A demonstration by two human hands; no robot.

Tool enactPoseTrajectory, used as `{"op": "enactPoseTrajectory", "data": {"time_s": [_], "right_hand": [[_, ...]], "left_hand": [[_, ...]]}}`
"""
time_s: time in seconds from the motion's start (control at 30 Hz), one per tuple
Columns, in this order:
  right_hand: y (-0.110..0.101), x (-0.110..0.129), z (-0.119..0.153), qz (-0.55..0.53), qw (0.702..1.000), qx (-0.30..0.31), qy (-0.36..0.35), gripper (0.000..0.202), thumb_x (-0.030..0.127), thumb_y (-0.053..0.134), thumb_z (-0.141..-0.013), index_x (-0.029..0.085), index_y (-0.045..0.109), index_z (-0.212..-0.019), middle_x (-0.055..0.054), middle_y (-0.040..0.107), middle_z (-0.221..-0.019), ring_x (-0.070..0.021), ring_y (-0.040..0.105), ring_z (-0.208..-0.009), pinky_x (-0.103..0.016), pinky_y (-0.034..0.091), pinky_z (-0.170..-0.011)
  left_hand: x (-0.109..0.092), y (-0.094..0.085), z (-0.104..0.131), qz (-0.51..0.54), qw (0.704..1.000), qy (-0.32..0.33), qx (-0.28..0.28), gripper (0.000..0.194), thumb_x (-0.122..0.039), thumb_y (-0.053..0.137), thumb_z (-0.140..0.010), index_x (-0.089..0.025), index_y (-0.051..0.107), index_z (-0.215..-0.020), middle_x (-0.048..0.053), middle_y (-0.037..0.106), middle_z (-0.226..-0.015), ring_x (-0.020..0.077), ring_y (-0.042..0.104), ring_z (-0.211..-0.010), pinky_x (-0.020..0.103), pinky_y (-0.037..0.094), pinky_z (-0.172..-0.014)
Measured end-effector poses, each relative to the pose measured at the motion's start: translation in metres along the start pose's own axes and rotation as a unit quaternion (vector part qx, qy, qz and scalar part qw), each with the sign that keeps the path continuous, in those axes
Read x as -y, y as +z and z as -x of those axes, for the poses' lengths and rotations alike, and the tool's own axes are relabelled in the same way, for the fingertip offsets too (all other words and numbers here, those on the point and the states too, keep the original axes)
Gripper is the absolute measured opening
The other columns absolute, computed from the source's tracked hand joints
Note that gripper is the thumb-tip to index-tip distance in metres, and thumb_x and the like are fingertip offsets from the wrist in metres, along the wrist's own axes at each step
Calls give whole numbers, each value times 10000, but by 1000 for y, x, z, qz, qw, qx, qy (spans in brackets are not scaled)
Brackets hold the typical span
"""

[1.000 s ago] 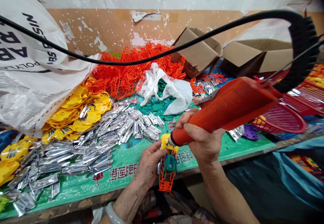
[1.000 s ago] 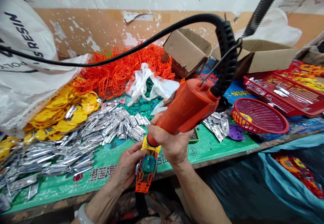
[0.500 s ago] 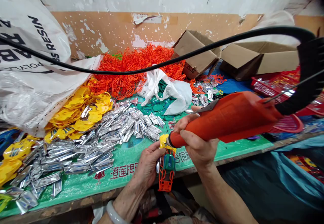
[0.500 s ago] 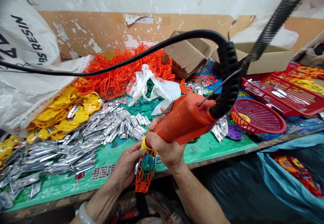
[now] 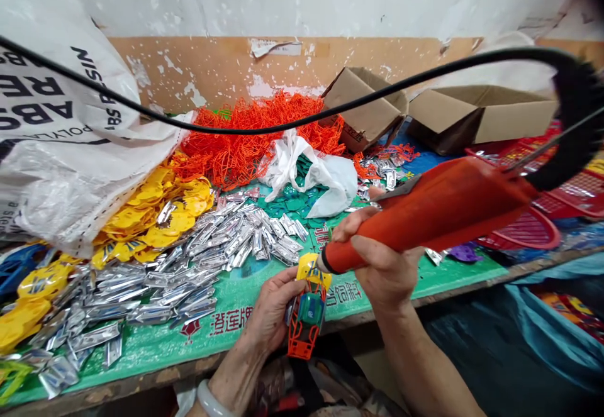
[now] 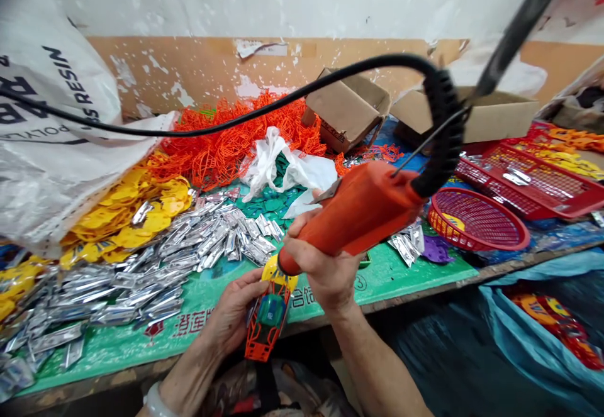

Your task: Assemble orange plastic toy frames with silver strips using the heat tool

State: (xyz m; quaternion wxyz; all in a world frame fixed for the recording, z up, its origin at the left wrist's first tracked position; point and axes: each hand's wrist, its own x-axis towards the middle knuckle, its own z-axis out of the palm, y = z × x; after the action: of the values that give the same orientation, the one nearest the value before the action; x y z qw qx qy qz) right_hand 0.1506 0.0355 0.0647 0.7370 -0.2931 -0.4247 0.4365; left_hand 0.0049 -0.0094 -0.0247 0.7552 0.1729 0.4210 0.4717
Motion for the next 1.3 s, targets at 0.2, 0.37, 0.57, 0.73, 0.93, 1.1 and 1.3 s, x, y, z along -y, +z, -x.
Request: {"op": "enactPoseTrajectory", "data": {"time_s": [0.2,0.37,0.57,0.73,0.93,1.1,1.3], "right_hand": [[-12,19,-28,63,996,-31,-56,113,187,765,-622,193,657,-657,20,640,-642,-144,579,-535,-318,485,-545],[-29,3,-39,138,988,-70,-25,284,271,846,-562,168,655,-745,18,640,-663,-148,577,-518,-311,496,-505],[-35,-8,-47,221,966,-118,-67,401,318,853,-589,186,650,-908,4,651,-767,-152,589,-605,-334,523,-611],[-25,-3,-44,275,947,-125,-106,457,330,785,-704,181,634,-1109,-24,657,-889,-158,607,-714,-341,520,-728],[-25,-18,6,435,875,-98,-190,739,370,712,-788,182,422,-1440,-173,482,-1387,-322,503,-1247,-495,478,-961],[-14,-38,64,338,935,102,31,436,428,667,-823,210,622,-1198,-134,612,-1257,-290,602,-1114,-487,493,-938],[24,-58,97,28,823,281,493,573,358,841,-644,186,638,-1152,-71,726,-948,-181,685,-779,-273,546,-631]], "left_hand": [[-7,-9,12,10,1000,19,18,322,-232,875,-624,-93,762,-891,100,785,-783,161,698,-628,244,568,-606],[-11,-18,25,27,998,56,7,304,-190,902,-575,-116,753,-829,66,781,-770,148,695,-631,230,565,-610],[-15,-27,43,63,993,94,-25,315,-245,907,-586,-142,726,-822,40,774,-780,140,694,-649,230,569,-636],[-13,-25,55,79,991,107,-33,320,-256,904,-598,-152,714,-834,33,773,-794,138,693,-648,230,571,-615],[-10,-24,66,91,987,130,-36,322,-258,909,-590,-151,711,-820,24,764,-755,130,682,-626,220,564,-597],[-7,-39,87,76,984,156,-43,280,-279,884,-639,-144,710,-812,31,751,-723,127,666,-606,212,533,-575],[-3,-71,121,3,980,175,-96,276,-349,839,-701,-133,722,-826,26,723,-709,96,612,-579,185,472,-565]]}}
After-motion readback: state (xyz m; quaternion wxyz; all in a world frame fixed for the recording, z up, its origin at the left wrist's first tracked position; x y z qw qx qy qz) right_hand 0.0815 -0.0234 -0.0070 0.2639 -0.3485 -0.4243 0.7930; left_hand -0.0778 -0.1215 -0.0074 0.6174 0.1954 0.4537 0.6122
